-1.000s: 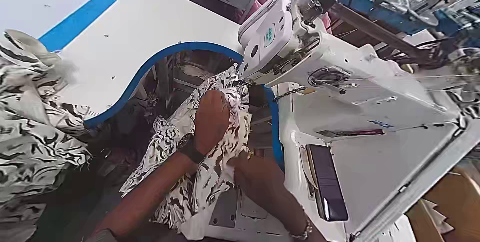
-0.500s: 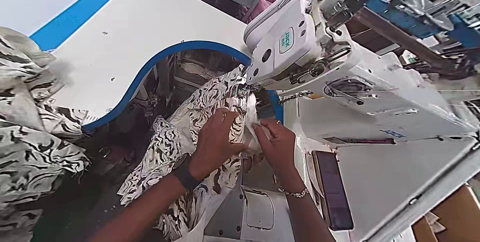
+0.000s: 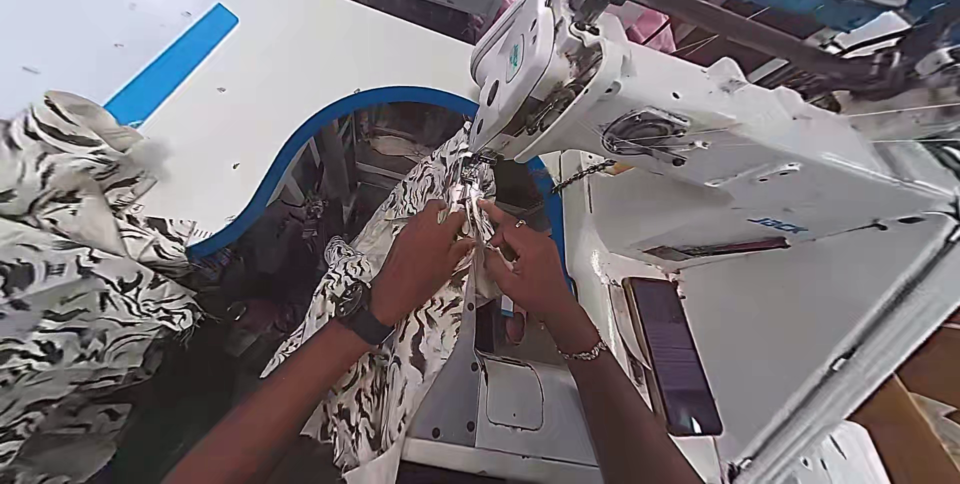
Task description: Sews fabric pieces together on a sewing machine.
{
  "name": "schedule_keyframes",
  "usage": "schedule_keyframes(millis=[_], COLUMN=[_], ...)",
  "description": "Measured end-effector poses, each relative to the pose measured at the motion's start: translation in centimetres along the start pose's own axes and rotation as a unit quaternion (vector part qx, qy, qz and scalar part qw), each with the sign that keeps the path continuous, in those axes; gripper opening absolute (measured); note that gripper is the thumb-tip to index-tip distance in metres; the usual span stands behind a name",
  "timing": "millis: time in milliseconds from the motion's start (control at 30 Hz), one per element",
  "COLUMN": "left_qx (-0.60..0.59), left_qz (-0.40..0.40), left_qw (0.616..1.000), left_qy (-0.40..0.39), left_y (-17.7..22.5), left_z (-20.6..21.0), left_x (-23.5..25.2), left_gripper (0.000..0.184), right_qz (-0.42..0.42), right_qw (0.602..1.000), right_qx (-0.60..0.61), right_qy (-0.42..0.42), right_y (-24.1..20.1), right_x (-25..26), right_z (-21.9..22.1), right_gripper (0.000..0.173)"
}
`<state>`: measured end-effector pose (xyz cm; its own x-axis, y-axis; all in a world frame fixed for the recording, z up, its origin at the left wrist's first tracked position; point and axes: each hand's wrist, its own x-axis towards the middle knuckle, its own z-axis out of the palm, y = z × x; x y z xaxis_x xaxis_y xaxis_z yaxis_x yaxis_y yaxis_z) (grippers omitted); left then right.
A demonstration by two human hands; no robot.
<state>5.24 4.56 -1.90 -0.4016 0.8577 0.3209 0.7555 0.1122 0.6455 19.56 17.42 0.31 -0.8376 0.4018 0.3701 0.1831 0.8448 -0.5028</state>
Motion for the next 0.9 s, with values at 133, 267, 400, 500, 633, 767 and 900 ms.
schedule_keyframes(millis=[133, 267, 400, 500, 633, 767, 900], left_qx=[0.04, 0.043, -0.034, -0.113, -0.118, -0.11, -0.109], left_qz=[0.06, 0.074, 0.055, 0.038, 0.062, 0.046, 0.043], left_qw=[0.997, 0.996, 0.998, 0.993, 0.99, 0.992, 0.992], left_qy=[-0.039, -0.026, 0.01, 0.02, 0.038, 0.042, 0.054], left_y=[-0.6, -0.5, -0.5, -0.5, -0.6, -0.3, -0.5], left_z=[-0.2, 0.2, 0.4, 0.2, 0.5, 0.8, 1.2], left_x=[-0.2, 0.3, 0.2, 0.3, 0.5, 0.7, 1.0], left_gripper=[0.031, 0.03, 0.037, 0.04, 0.026, 0.022, 0.023], right_qz=[-0.035, -0.086, -0.021, 0.111, 0.091, 0.141, 0.176], right_qw=[0.997, 0.984, 0.997, 0.977, 0.984, 0.966, 0.941], right_qx=[-0.069, -0.152, -0.06, 0.176, 0.15, 0.211, 0.288], right_qy=[-0.023, -0.035, -0.035, -0.051, -0.012, 0.037, 0.02], right_y=[-0.5, -1.1, -1.1, -1.4, -1.8, -2.1, -1.7], right_x=[-0.1, 0.1, 0.7, 1.1, 1.4, 1.4, 1.9], right_z=[-0.2, -0.6, 0.4, 1.7, 2.6, 2.5, 2.1], right_gripper=[0.024, 0.019, 0.019, 0.024, 0.024, 0.021, 0.021])
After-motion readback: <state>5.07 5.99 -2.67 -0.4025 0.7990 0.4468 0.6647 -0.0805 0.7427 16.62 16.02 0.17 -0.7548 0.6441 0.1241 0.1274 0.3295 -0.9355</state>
